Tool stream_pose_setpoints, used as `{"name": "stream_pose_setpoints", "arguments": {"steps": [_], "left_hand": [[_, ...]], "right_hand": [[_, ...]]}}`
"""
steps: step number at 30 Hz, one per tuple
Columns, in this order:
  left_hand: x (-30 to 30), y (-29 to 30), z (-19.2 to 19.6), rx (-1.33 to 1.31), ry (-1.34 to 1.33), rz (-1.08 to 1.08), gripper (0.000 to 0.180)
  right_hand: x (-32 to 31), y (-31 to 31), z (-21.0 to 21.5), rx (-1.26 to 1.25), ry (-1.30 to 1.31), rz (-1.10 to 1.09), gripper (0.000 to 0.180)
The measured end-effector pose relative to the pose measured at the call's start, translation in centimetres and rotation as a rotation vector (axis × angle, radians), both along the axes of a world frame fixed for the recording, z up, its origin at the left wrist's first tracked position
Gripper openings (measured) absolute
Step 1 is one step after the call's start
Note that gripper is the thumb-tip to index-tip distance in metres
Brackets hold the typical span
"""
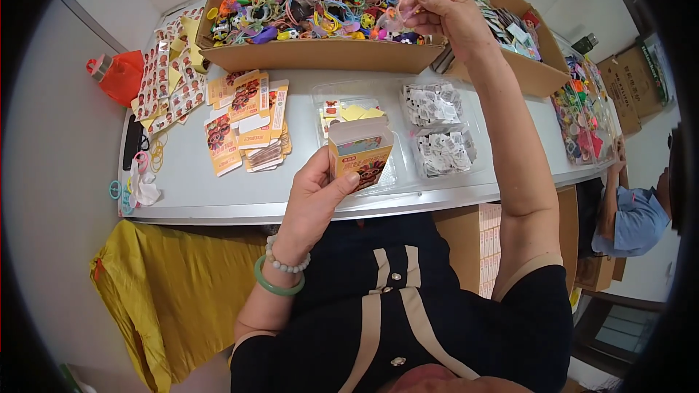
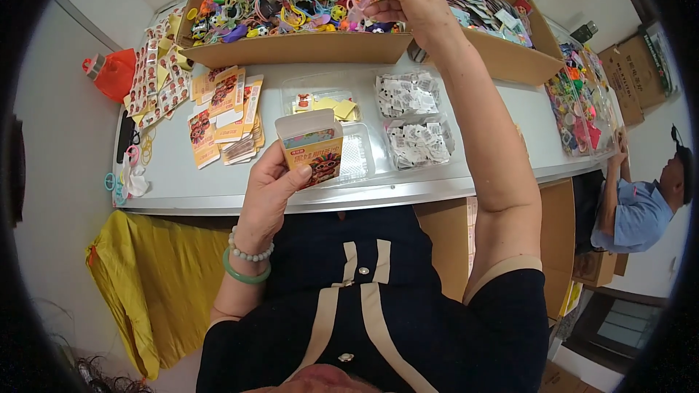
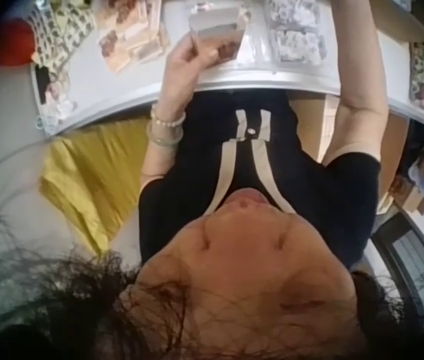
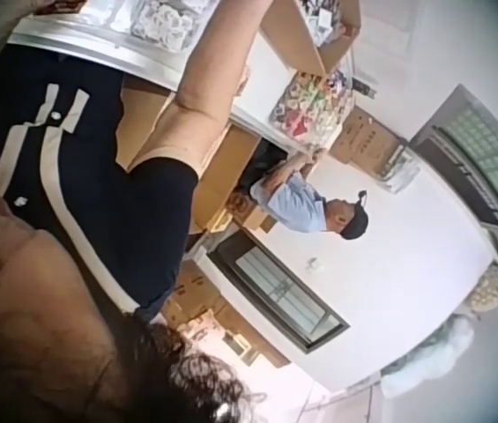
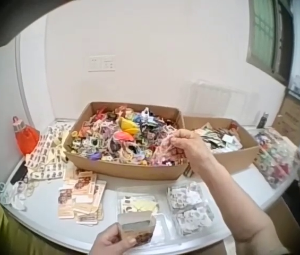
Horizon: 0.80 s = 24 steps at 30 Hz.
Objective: The person is seen taking small toy items and paper cards, placing them into plastic bags, and then packing those bags into a cardboard shipping box.
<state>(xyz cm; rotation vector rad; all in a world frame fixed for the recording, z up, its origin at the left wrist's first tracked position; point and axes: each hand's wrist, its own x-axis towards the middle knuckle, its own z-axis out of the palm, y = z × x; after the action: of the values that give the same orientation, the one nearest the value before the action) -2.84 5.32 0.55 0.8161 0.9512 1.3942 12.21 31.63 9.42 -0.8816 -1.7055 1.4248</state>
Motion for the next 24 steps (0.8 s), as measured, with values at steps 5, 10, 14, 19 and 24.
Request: {"name": "stream_pose_setpoints", "arguments": {"steps": [5, 10, 14, 19, 24], "left_hand": [[0.7, -0.1, 0.9, -0.003, -0.012, 0.008, 0.025], [0.4, -0.5, 1.1, -0.034, 0.024, -0.003, 0.026], [-0.1, 0.1, 1.1, -0.008, 0.003, 0.035, 0.027], [-0.1, 0.1, 0.7, -0.001, 0.006, 0.011, 0.026], [0.3, 0.0, 0.6, -0.012, -0.001, 0.012, 0.025]], "right_hand": [[-0.3, 3.1, -2.6, 0.140, -0.023, 0.073, 0.009], [0.4, 4.0, -1.8, 0.122, -0.154, -0.025, 0.009], [0.2, 3.9, -1.5, 0.434, -0.541, -0.305, 0.010], [1.8, 3.2, -1.0, 0.005, 0.073, -0.051, 0.012], [1.3, -0.9, -0.1, -0.168, 0.201, 0.121, 0.015]]}}
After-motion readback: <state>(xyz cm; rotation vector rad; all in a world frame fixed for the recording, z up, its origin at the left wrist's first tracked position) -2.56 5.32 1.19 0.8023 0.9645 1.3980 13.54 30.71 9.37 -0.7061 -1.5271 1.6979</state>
